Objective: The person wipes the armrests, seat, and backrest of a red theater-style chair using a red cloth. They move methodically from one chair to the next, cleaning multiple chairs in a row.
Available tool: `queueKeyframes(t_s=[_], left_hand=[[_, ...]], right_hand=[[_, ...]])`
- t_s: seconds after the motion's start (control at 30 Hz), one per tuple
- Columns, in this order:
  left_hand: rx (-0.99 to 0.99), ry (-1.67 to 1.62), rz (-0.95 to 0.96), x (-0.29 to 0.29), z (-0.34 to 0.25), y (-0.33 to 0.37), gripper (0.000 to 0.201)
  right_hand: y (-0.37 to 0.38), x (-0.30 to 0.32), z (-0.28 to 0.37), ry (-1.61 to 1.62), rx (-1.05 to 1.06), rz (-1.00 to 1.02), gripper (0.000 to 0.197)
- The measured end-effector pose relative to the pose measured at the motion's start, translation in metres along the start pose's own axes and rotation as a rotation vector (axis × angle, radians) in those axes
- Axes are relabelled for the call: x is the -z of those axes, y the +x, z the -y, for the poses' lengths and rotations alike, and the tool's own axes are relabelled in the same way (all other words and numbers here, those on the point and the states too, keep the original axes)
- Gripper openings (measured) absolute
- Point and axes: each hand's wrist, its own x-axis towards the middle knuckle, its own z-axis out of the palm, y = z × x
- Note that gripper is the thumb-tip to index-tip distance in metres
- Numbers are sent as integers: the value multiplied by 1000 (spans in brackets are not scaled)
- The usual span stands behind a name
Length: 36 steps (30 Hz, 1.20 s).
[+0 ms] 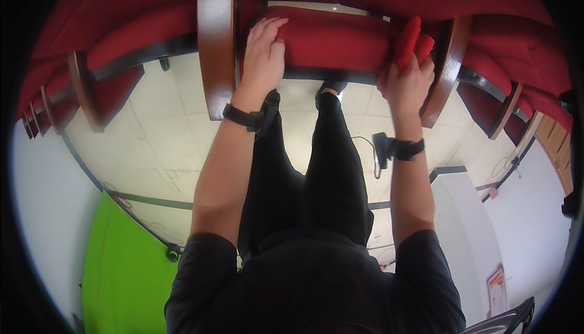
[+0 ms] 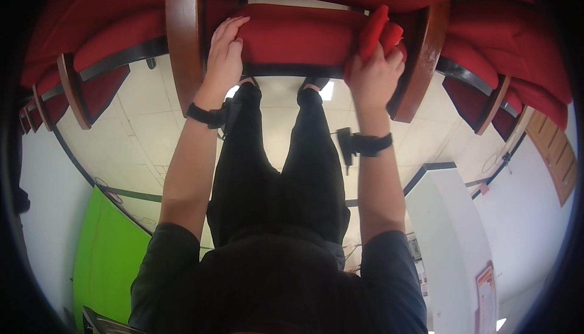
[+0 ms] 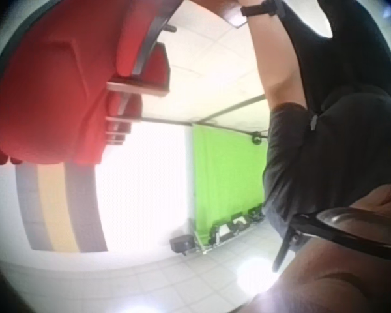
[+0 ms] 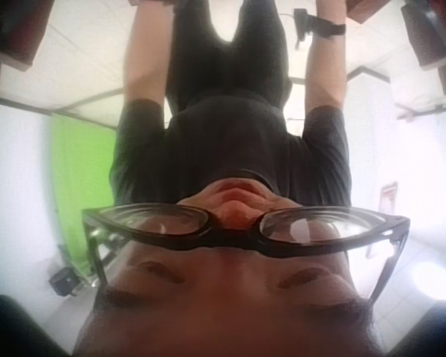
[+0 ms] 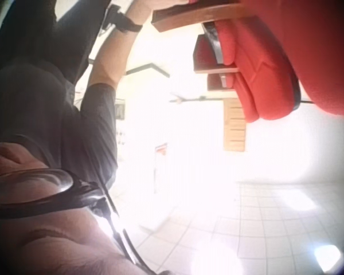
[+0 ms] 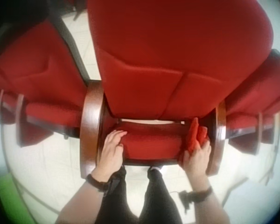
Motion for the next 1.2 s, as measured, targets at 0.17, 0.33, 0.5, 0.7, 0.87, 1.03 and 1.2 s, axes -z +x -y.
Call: queueKeyframes(t_s=[0.17,0.33,0.5,0.7,0.87,1.03,1.2], left_hand=[[-58,-42,-73,-6,11,9,44],[30,-378,-36,-1,25,19,48],[-67,-172,62,8,19,28,66],[-24,-45,35,8,-1,30,68],[76,-261,-227,24,-14,2,31],[260,-100,-259,64,-18,-104,29],[300,30,-147,78,-18,-140,45]], right_hand=[[-13,-5,121,33,270,140,59],[-11,-3,174,421,221,239,60],[33,8,143,1193,46,589,61],[96,-16,78,339,330,275,51],[88,-41,73,89,319,180,53],[31,-30,70,94,334,82,44],[-57,-38,55,155,295,71,45]])
